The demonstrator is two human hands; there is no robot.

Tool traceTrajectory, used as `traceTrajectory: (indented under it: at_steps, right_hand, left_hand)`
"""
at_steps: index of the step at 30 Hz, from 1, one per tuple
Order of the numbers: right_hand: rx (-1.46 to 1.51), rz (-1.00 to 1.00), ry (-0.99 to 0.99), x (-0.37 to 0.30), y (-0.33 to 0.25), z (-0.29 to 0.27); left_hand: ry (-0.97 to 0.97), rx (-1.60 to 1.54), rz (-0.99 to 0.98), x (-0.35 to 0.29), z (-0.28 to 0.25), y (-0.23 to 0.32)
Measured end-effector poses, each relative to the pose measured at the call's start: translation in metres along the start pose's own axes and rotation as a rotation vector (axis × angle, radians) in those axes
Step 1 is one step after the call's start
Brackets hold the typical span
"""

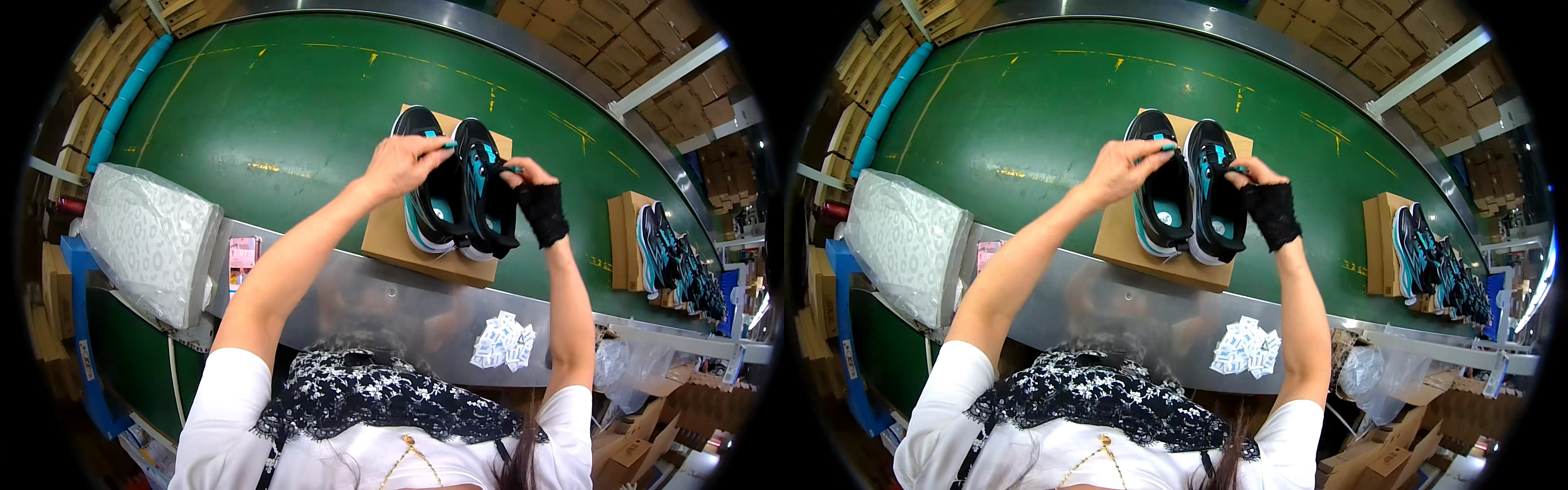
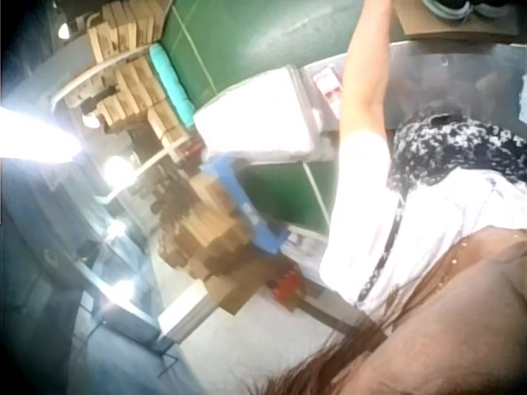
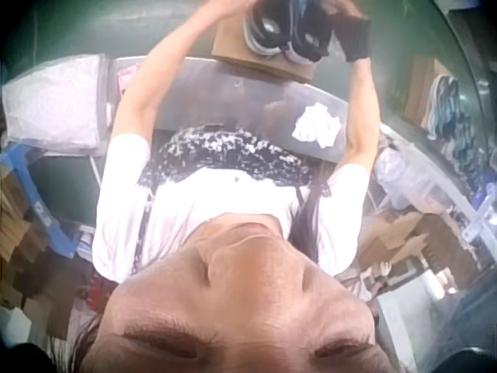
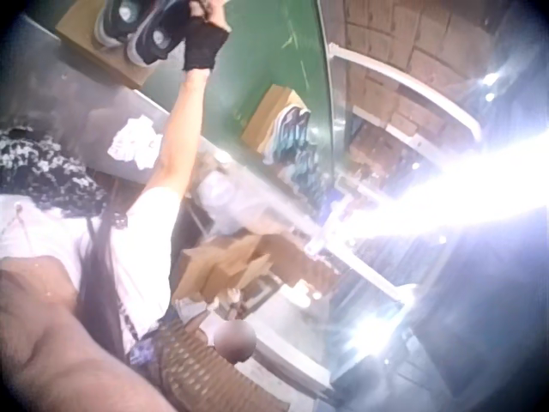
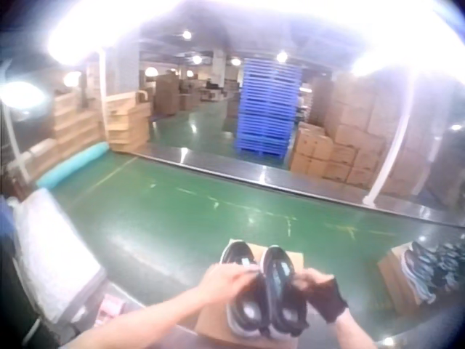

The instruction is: The person packs pairs of black and teal sneakers into cardboard boxes on a conveyor belt. They place tissue paper into the box, insert the shoes, and then close the box. The process is repeated for multiple pairs of shoes throughout the video.

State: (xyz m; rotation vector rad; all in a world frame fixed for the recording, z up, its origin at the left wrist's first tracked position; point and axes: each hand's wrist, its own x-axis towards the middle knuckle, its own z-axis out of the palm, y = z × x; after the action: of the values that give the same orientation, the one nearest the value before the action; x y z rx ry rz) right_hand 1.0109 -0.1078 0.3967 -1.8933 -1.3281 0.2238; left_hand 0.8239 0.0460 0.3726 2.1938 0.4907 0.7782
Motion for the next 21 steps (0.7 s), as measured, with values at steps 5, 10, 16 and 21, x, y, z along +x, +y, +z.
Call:
traceTrajectory:
  at_steps: [5,10,16,21]
  right_hand:
    - [0.165,0.206,-0.282,0.056,-0.028,-0.028]
    - [0.211,0.250,-0.324,0.047,-0.024,-0.027]
    - [0.324,-0.057,-0.084,-0.058,-0.037,-0.024]
    - [0.033,-0.487,-0.381,-0.144,-0.082,0.012]
  left_hand:
    - [-0.081,-0.079,-0.184,0.040,-0.025,0.002]
    - [-0.051,-0.094,-0.108,0.017,-0.037,0.003]
    - [0.105,-0.078,-0.048,-0.088,-0.086,0.035]
    - [0.200,0.215,-0.086,-0.209,-0.091,0.043]
